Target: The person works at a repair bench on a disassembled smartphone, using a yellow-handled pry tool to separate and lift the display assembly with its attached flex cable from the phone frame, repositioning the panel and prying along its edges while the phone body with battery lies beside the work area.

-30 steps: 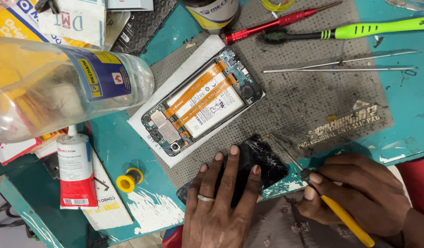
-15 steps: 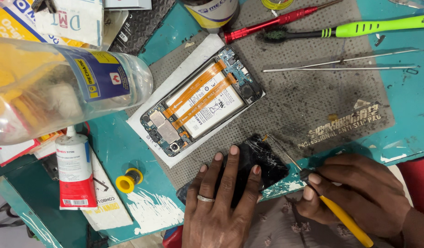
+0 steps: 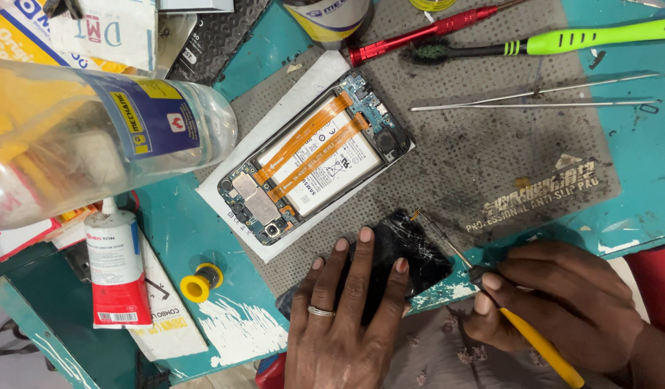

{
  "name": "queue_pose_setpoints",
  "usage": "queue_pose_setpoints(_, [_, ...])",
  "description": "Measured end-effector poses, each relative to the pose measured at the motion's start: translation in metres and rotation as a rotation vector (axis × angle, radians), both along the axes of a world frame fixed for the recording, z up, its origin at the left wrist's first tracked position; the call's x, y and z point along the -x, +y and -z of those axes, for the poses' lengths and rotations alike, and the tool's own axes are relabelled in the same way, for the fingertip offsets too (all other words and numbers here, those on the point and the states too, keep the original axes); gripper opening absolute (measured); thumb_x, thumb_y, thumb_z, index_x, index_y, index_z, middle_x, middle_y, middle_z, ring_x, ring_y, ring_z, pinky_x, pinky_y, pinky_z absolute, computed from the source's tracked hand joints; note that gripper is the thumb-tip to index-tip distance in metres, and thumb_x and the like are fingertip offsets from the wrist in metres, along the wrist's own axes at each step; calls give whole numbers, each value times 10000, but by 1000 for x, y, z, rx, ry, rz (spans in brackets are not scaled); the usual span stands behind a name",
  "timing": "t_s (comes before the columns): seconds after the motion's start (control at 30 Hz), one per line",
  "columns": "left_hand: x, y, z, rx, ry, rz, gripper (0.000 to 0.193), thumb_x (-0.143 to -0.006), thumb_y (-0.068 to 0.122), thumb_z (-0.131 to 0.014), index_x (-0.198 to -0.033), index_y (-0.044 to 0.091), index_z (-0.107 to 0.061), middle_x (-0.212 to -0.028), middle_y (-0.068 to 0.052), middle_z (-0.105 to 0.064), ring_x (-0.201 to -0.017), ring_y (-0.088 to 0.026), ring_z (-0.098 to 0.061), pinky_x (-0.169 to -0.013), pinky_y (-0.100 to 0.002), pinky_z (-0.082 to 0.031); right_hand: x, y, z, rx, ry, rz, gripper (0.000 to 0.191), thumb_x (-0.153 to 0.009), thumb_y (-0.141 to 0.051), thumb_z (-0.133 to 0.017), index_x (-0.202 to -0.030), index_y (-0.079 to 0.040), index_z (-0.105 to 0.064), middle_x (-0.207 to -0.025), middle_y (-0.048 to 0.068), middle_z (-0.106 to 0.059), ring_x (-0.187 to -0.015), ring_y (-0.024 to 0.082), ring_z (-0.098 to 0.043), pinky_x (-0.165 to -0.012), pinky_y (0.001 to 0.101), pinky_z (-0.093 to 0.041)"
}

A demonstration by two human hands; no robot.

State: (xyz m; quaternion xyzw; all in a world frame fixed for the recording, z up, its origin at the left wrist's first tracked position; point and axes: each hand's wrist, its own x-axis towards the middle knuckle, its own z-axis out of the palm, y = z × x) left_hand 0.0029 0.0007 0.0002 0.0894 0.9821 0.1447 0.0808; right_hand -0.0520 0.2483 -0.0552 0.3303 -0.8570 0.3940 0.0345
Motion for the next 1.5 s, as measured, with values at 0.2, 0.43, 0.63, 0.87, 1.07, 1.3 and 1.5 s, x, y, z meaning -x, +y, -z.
queue_pose_setpoints(0.2, [0,0,0,-14,-3,5,398,-964,358,-636,-1323,196,-688,-1505,-217,-520,-1348,-392,-524,-1042,-599,-454,-2,-2,2,-29,20,40,156,-812,-163,-811,-945,-87,-779,-874,54,-707,-829,256,-728,-756,383,-619])
queue_pose_setpoints(0.43, [1,0,0,-10,3,7,408,-959,362,-649,-1330,196,-685,-1510,-216,-517,-1347,-393,-528,-1047,-596,-454,1,-1,1,-4,29,0,188,-814,-199,-817,-954,-85,-765,-879,51,-702,-823,256,-722,-739,374,-607])
queue_pose_setpoints(0.63, [1,0,-1,-9,-6,7,421,-948,360,-653,-1334,197,-686,-1507,-216,-517,-1348,-392,-522,-1047,-594,-450,-1,-3,2,-31,37,28,198,-801,-172,-820,-979,-102,-768,-882,47,-701,-828,254,-723,-743,376,-603])
queue_pose_setpoints(0.87, [1,0,-2,-7,-5,3,409,-957,356,-641,-1331,195,-686,-1507,-215,-519,-1359,-390,-511,-1057,-588,-448,-3,-2,2,-23,37,72,199,-788,-176,-818,-966,-110,-760,-896,38,-705,-853,269,-730,-768,379,-606])
queue_pose_setpoints(1.07, [1,-1,-1,2,28,0,388,-960,332,-659,-1322,196,-692,-1511,-208,-521,-1363,-384,-521,-1058,-577,-460,-7,14,9,-29,-11,-13,286,-750,-198,-848,-994,-123,-719,-933,51,-692,-895,285,-718,-746,374,-605])
queue_pose_setpoints(1.3, [2,0,5,1,60,-14,453,-865,365,-735,-1294,222,-703,-1512,-190,-507,-1340,-385,-517,-1014,-589,-461,-28,69,72,319,416,-23,428,-834,-129,-823,-1128,-151,-513,-925,92,-588,-756,258,-608,-613,422,-513])
queue_pose_setpoints(1.5, [2,-4,6,41,65,20,493,-834,401,-724,-1287,209,-705,-1500,-196,-505,-1306,-414,-510,-921,-585,-458,-50,88,124,351,458,106,355,-880,-230,-749,-1155,-113,-557,-951,115,-593,-730,219,-595,-575,349,-485])
